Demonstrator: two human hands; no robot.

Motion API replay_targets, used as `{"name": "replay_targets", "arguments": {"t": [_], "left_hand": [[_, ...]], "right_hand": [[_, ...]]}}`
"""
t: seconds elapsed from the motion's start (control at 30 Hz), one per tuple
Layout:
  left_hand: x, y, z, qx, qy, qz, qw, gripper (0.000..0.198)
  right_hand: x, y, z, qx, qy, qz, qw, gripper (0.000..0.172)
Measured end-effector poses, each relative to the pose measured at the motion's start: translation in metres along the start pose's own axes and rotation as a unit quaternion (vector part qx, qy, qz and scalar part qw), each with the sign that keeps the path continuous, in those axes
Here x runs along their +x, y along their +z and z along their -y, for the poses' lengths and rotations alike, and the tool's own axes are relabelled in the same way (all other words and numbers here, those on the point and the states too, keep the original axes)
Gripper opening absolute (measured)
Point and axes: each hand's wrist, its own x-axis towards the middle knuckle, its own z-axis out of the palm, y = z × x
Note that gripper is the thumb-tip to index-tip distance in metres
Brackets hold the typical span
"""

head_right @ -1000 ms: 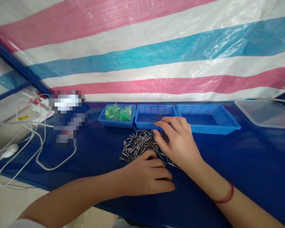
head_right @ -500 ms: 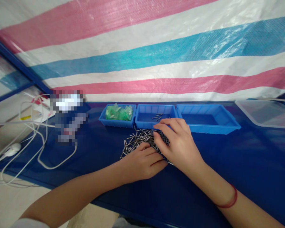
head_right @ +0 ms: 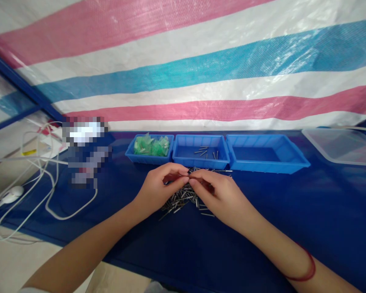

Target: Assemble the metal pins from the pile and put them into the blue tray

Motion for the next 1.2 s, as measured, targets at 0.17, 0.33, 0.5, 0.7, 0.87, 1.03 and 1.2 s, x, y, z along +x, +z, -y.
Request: {"name": "replay_targets", "arguments": {"t": [0.17, 0.33, 0.5, 0.7, 0.87, 1.03, 1.2], "left_hand": [[-0.002, 0.0056, 0.0, -0.126, -0.056, -0.007, 0.99, 0.025], [-0.0031, 0.0063, 0.0008, -0.122, -0.091, -0.007, 0.988, 0.035], [-0.004, 0.0052, -0.0006, -0.054, -0.083, 0.009, 0.995, 0.022], [-0.0035, 0.0043, -0.0045, -0.031, -0.067, 0.001, 0.997, 0.02], [-0.0023, 0.0049, -0.0005, -0.035, -0.069, -0.011, 0.997, 0.021], [-0.0013, 0.0029, 0.0004, -0.009, -0.052, 0.027, 0.998, 0.021], [-0.0013, 0.0028, -0.0023, 0.076, -0.011, 0.09, 0.993, 0.027]], "right_hand": [[-0.0008, 0.0018, -0.0007, 0.028, 0.015, 0.023, 0.999, 0.022], [-0.0012, 0.0017, 0.0012, 0.069, 0.035, 0.017, 0.997, 0.022], [-0.0008, 0.0014, 0.0014, 0.073, 0.037, 0.006, 0.997, 0.024], [0.0004, 0.0009, 0.0014, 0.086, 0.047, -0.011, 0.995, 0.022], [-0.0014, 0.0026, 0.0006, 0.103, 0.049, -0.074, 0.991, 0.016], [-0.0045, 0.0013, 0.0057, 0.046, 0.016, -0.092, 0.995, 0.016], [-0.0018, -0.0043, 0.008, -0.04, -0.04, -0.09, 0.994, 0.019]]}}
